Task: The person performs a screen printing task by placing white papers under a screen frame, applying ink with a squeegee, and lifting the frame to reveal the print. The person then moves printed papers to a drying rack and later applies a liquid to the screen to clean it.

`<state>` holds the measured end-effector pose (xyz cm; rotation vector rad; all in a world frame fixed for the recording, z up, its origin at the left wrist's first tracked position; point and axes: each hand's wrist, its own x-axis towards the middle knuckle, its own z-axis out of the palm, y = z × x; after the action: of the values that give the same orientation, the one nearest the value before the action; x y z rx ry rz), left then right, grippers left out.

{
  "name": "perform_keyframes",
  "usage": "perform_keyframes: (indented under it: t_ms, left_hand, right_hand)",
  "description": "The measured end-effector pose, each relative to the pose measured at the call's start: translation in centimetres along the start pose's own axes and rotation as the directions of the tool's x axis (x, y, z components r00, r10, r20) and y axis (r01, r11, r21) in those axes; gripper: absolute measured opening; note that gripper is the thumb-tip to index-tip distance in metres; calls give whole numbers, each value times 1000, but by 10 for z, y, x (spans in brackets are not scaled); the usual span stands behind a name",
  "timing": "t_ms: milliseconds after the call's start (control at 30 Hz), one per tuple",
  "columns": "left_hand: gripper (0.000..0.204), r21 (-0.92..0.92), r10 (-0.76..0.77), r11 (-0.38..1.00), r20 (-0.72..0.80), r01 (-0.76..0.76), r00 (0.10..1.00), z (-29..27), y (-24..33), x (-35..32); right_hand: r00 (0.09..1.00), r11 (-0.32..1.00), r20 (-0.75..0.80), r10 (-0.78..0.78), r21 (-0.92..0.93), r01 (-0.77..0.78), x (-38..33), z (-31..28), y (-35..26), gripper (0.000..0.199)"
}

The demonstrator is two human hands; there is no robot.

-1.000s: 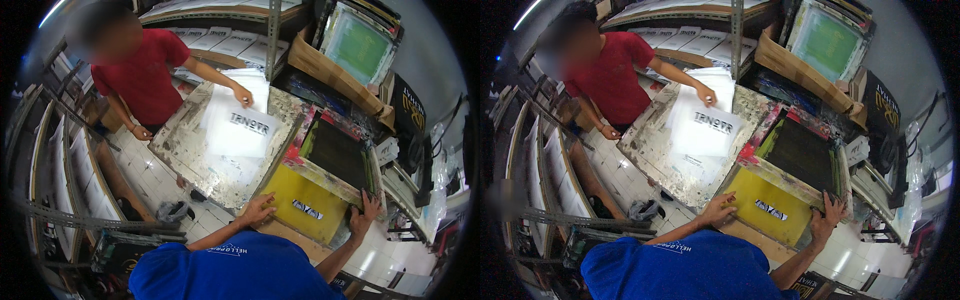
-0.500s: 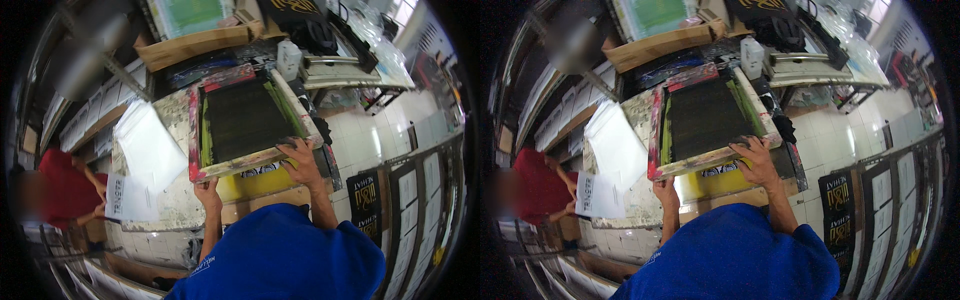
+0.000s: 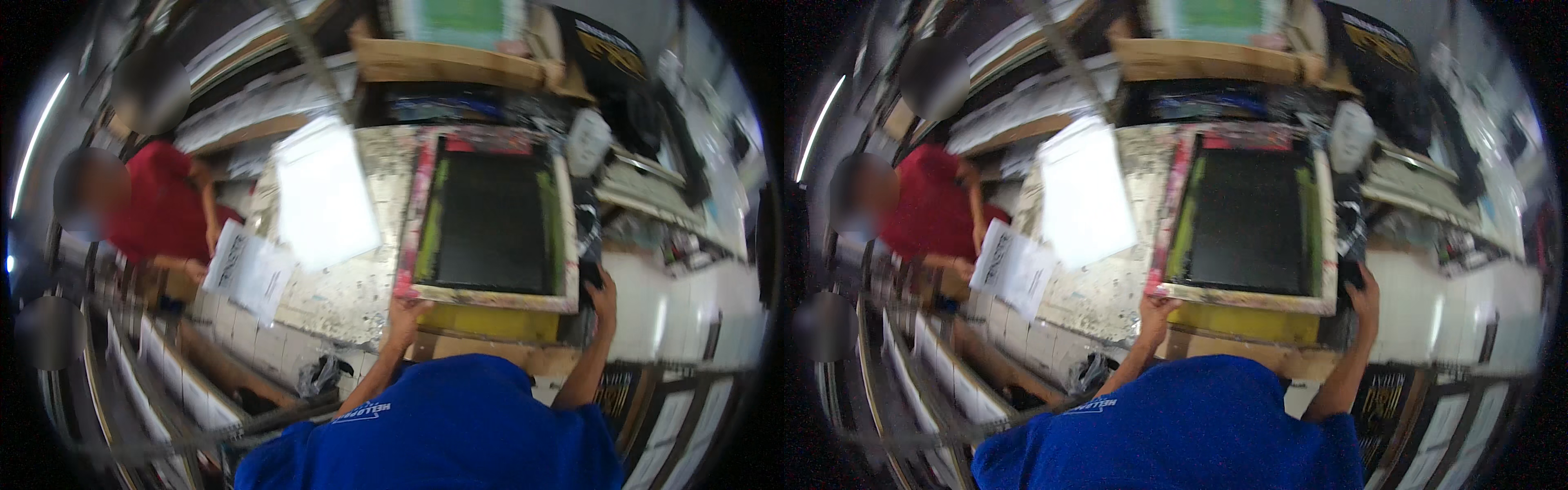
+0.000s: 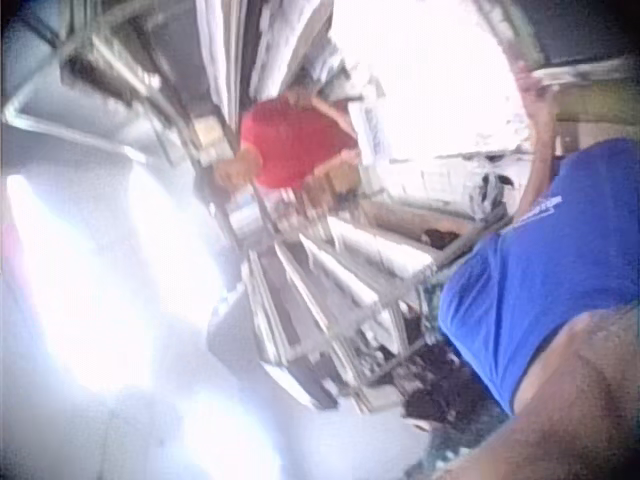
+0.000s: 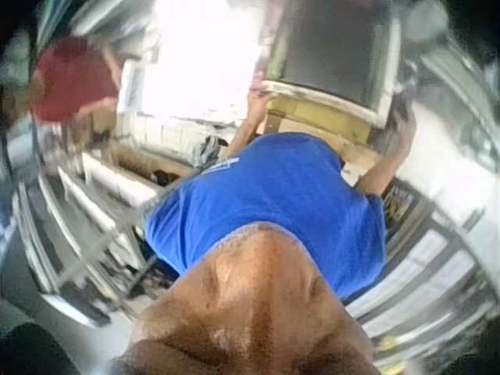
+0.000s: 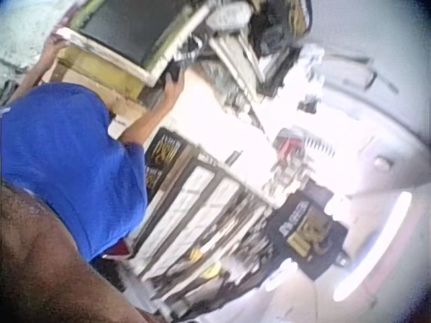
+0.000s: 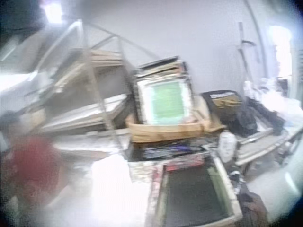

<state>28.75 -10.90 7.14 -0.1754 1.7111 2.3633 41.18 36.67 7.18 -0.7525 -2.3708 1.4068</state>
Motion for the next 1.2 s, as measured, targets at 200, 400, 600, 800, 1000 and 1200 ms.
perform_keyframes:
  t_ms: [200, 400, 600, 800, 1000, 1200]
  left_hand:
    - [65, -60, 21, 998, 63, -17, 998, -13, -16, -2]
    - [59, 141, -5, 990, 6, 4, 1000, -21, -3, -1]
    - [55, 678, 334, 732, -270, -68, 903, -81, 90, -35]
    - [46, 656, 573, 754, -646, -15, 505, -202, 135, -125]
    - [42, 454, 513, 857, -800, -246, 311, -237, 134, -192]
    - [26, 461, 562, 824, -595, -329, 575, -176, 133, -139]
  right_hand:
    - [980, 979, 187, 69, 174, -102, -22, -3, 6, 59]
    - [979, 973, 45, 198, -126, -191, -24, -15, -44, 50]
    - [963, 956, -205, -174, -270, 115, -10, -67, -31, 42]
    - [915, 884, -312, -257, -459, 92, -25, -74, -87, 51]
    - [904, 773, -290, -313, -631, 66, -16, -58, -105, 53]
    - [937, 890, -48, -346, -331, 312, 16, 32, -157, 55]
